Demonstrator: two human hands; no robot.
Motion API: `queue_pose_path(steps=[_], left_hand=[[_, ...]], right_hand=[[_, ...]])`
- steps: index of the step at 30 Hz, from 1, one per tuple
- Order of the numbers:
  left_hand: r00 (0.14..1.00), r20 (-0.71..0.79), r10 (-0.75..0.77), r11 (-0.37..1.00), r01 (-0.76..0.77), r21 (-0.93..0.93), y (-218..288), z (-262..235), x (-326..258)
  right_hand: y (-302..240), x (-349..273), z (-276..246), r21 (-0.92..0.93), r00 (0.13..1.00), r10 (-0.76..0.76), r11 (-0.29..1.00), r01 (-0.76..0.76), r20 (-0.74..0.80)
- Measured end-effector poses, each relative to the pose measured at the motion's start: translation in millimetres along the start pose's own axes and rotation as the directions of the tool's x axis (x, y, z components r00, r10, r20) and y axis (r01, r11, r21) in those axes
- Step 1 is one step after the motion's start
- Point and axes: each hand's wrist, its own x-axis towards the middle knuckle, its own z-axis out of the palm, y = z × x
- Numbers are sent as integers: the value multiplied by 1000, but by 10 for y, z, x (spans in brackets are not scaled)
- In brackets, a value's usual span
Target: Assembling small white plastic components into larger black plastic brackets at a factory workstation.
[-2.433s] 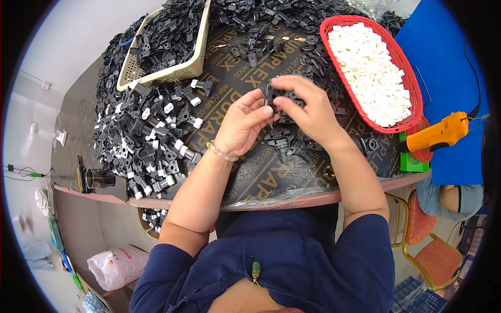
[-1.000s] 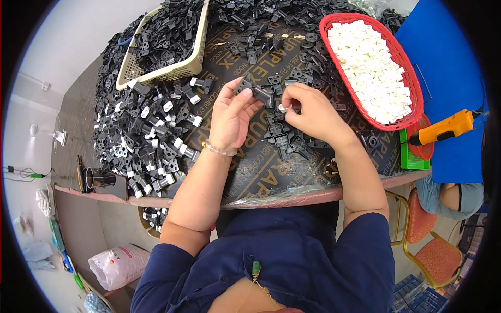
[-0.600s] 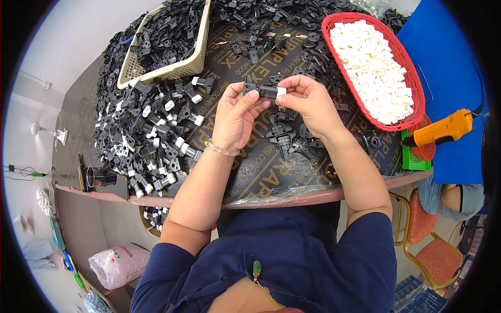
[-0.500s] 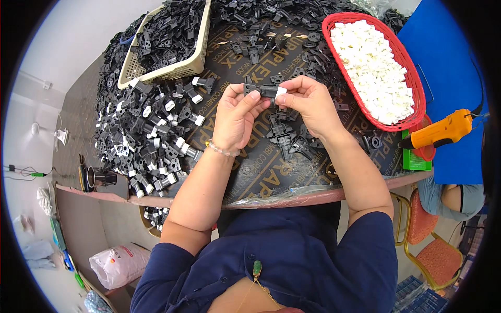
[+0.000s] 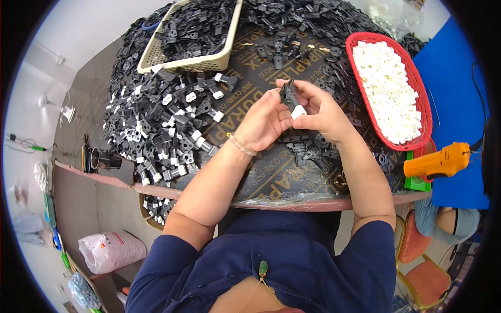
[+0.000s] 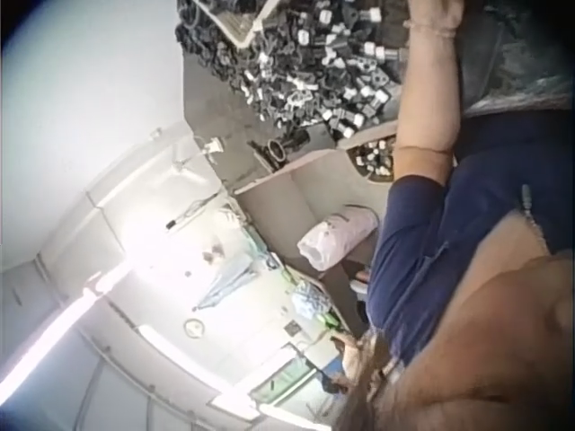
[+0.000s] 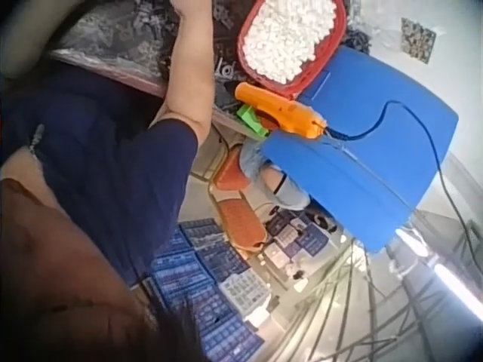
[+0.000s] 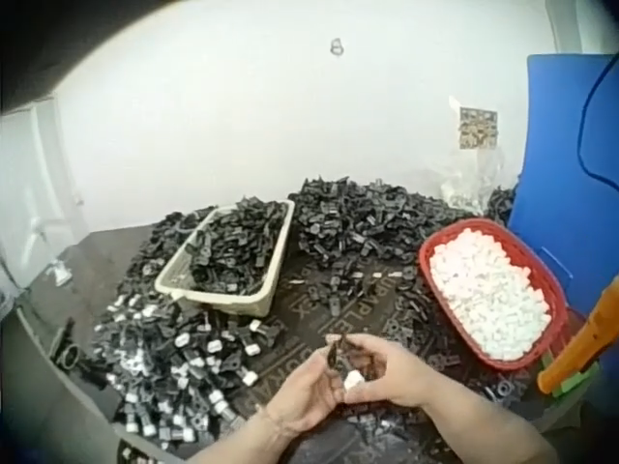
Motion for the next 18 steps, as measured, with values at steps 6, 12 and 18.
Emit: queue_pose_path(steps=[6,12,18], left_hand=[[977,-133,167,966,-189,-178,-55,-382,114],[987,-156,-40,932,-20,-362,6,-728,109],[873,-349,340,919,-387,-72,32,-669,162]], right_hand=[[-206,610,694,-467,991,-128,876,125,26],[162,1666,1693,-690,795,-603,549,472,64],[-172,1553,1213,-905,972,-201,380,192,122]])
